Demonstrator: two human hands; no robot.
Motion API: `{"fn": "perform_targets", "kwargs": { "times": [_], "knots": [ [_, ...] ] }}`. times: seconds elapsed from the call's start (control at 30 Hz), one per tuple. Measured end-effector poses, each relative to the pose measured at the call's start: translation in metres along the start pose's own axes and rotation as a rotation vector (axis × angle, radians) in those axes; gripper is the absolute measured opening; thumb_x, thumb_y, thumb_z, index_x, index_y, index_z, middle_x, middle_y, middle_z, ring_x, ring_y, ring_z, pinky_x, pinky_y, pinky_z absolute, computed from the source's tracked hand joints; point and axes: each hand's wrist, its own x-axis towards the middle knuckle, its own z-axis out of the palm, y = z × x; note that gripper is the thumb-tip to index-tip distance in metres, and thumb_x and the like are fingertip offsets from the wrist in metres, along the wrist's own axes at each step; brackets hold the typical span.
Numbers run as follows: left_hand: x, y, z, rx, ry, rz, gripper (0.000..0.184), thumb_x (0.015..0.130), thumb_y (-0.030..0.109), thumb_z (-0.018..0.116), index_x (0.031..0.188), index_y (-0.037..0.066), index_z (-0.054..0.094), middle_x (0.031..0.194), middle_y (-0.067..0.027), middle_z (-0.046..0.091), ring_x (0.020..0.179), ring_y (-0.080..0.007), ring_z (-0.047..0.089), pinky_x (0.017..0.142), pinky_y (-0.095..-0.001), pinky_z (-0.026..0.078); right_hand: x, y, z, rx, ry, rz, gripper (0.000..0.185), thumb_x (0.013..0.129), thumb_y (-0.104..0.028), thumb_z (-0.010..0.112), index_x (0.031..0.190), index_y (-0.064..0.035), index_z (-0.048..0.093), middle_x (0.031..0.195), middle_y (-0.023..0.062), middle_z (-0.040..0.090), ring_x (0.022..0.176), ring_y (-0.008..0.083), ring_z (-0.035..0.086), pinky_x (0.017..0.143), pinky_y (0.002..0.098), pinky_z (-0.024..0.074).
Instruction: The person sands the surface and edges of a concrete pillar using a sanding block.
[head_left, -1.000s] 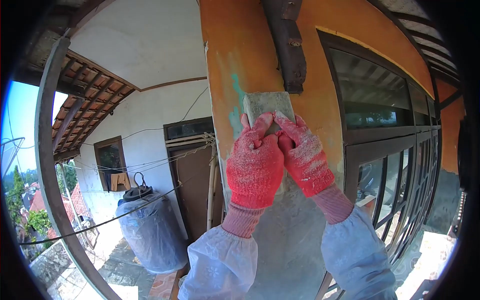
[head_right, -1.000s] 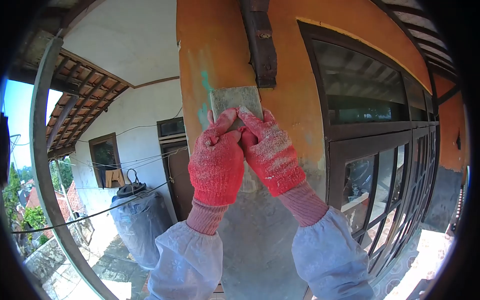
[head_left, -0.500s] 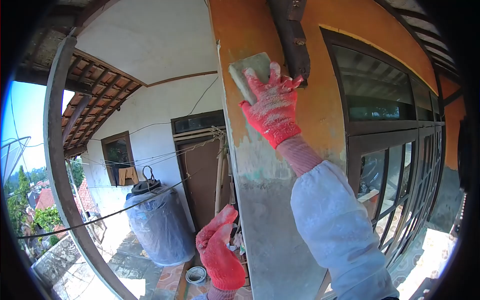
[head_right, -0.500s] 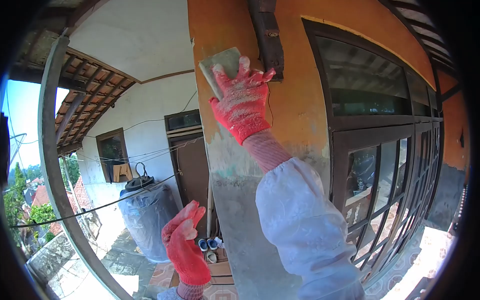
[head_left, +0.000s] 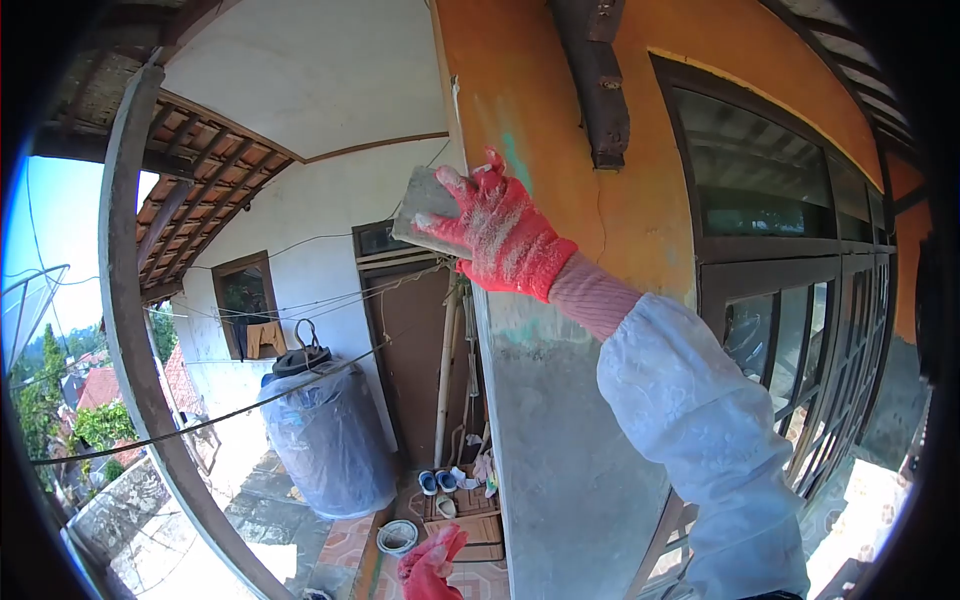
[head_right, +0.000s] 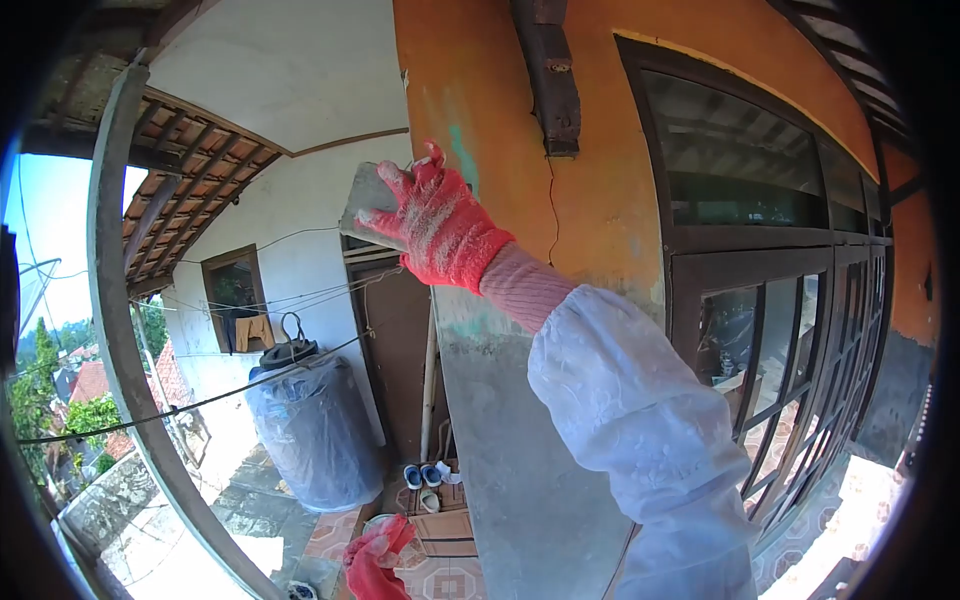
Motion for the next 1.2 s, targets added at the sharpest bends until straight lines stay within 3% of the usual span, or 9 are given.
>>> {"fn": "perform_targets", "kwargs": {
  "times": [0.07, 0.13, 0.23, 0.33, 0.4, 0.47, 0.53, 0.63, 1.2],
  "knots": [
    [-0.006, 0.004, -0.002, 0.052, -0.008, 0.042, 0.031, 0.1, 0.016, 0.044, 0.112, -0.005, 0.063, 0.116, -0.018, 0.067, 0.113, -0.0315, 0.064, 0.098, -0.0394, 0.049, 0.01, 0.013, -0.005, -0.01, -0.022, 0.06, 0.073, 0.078, -0.049, 0.071, 0.144, -0.0372, 0.044, 0.148, 0.0155, 0.037, 0.126, 0.0397, 0.045, 0.116, 0.0626, 0.018],
    [-0.01, 0.005, -0.013, 0.136, -0.036, 0.098, 0.032, 0.101, 0.015, 0.039, 0.113, -0.006, 0.062, 0.12, -0.0194, 0.065, 0.111, -0.0339, 0.065, 0.1, -0.0407, 0.048, 0.027, 0.05, -0.004, 0.051, 0.139, 0.7, 0.064, 0.081, -0.05, 0.069, 0.14, -0.0361, 0.049, 0.151, 0.0176, 0.032, 0.124, 0.0407, 0.048, 0.114, 0.0623, 0.0207],
    [-0.012, -0.004, -0.025, 0.13, -0.065, 0.091, 0.033, 0.102, 0.014, 0.037, 0.114, -0.007, 0.06, 0.123, -0.02, 0.063, 0.11, -0.0341, 0.066, 0.101, -0.0423, 0.048, 0.032, 0.059, 0.002, -0.029, 0.236, 0.817, 0.063, 0.081, -0.05, 0.069, 0.14, -0.035, 0.049, 0.15, 0.0177, 0.033, 0.123, 0.0413, 0.048, 0.113, 0.0628, 0.0202],
    [-0.015, -0.045, -0.039, 0.092, -0.011, 0.075, 0.032, 0.102, 0.014, 0.038, 0.113, -0.007, 0.059, 0.121, -0.0202, 0.063, 0.108, -0.0344, 0.066, 0.1, -0.0429, 0.048, 0.001, -0.006, 0.0, 0.038, 0.101, 0.303, 0.064, 0.08, -0.048, 0.07, 0.139, -0.0369, 0.049, 0.149, 0.015, 0.034, 0.124, 0.0408, 0.047, 0.113, 0.0625, 0.0211],
    [-0.01, -0.081, -0.061, -0.282, -0.03, -0.297, 0.036, 0.088, 0.011, 0.053, 0.115, -0.011, 0.06, 0.115, -0.0217, 0.067, 0.107, -0.0348, 0.066, 0.101, -0.0428, 0.048, -0.03, -0.042, 0.006, 0.179, -0.057, -0.023, 0.067, 0.079, -0.049, 0.072, 0.141, -0.0405, 0.048, 0.15, 0.0126, 0.032, 0.128, 0.0395, 0.044, 0.115, 0.0587, 0.0226],
    [-0.019, -0.063, -0.056, -0.47, -0.086, -0.479, 0.044, 0.083, 0.009, 0.061, 0.122, -0.011, 0.059, 0.114, -0.0206, 0.068, 0.111, -0.032, 0.064, 0.105, -0.0411, 0.045, -0.038, -0.043, 0.0, 0.163, -0.082, 0.057, 0.071, 0.077, -0.049, 0.074, 0.142, -0.039, 0.046, 0.15, 0.0142, 0.032, 0.127, 0.0393, 0.045, 0.114, 0.058, 0.0253],
    [-0.038, -0.016, -0.024, 0.011, -0.023, -0.072, 0.031, 0.101, 0.014, 0.038, 0.11, -0.007, 0.058, 0.121, -0.02, 0.063, 0.109, -0.0355, 0.066, 0.1, -0.043, 0.048, -0.043, -0.02, -0.006, 0.067, -0.038, 0.265, 0.073, 0.077, -0.048, 0.074, 0.143, -0.0379, 0.045, 0.15, 0.0149, 0.031, 0.127, 0.0392, 0.045, 0.113, 0.0584, 0.0259],
    [-0.041, -0.009, -0.032, 0.075, 0.012, 0.041, 0.03, 0.1, 0.014, 0.038, 0.108, -0.007, 0.058, 0.122, -0.0201, 0.062, 0.11, -0.0369, 0.065, 0.1, -0.0431, 0.048, -0.062, 0.037, -0.02, -0.079, -0.077, 0.559, 0.076, 0.077, -0.045, 0.074, 0.146, -0.035, 0.042, 0.15, 0.0178, 0.03, 0.128, 0.041, 0.046, 0.113, 0.0596, 0.0256],
    [-0.046, -0.021, 0.021, -0.085, 0.043, -0.026, 0.027, 0.099, 0.01, 0.042, 0.107, -0.005, 0.063, 0.11, -0.0164, 0.065, 0.107, -0.0319, 0.067, 0.097, -0.0373, 0.047, -0.026, 0.048, -0.037, -0.233, -0.112, 0.611, 0.068, 0.077, -0.045, 0.073, 0.14, -0.0344, 0.05, 0.147, 0.0147, 0.035, 0.118, 0.0385, 0.055, 0.108, 0.0601, 0.0317]
  ]
}}
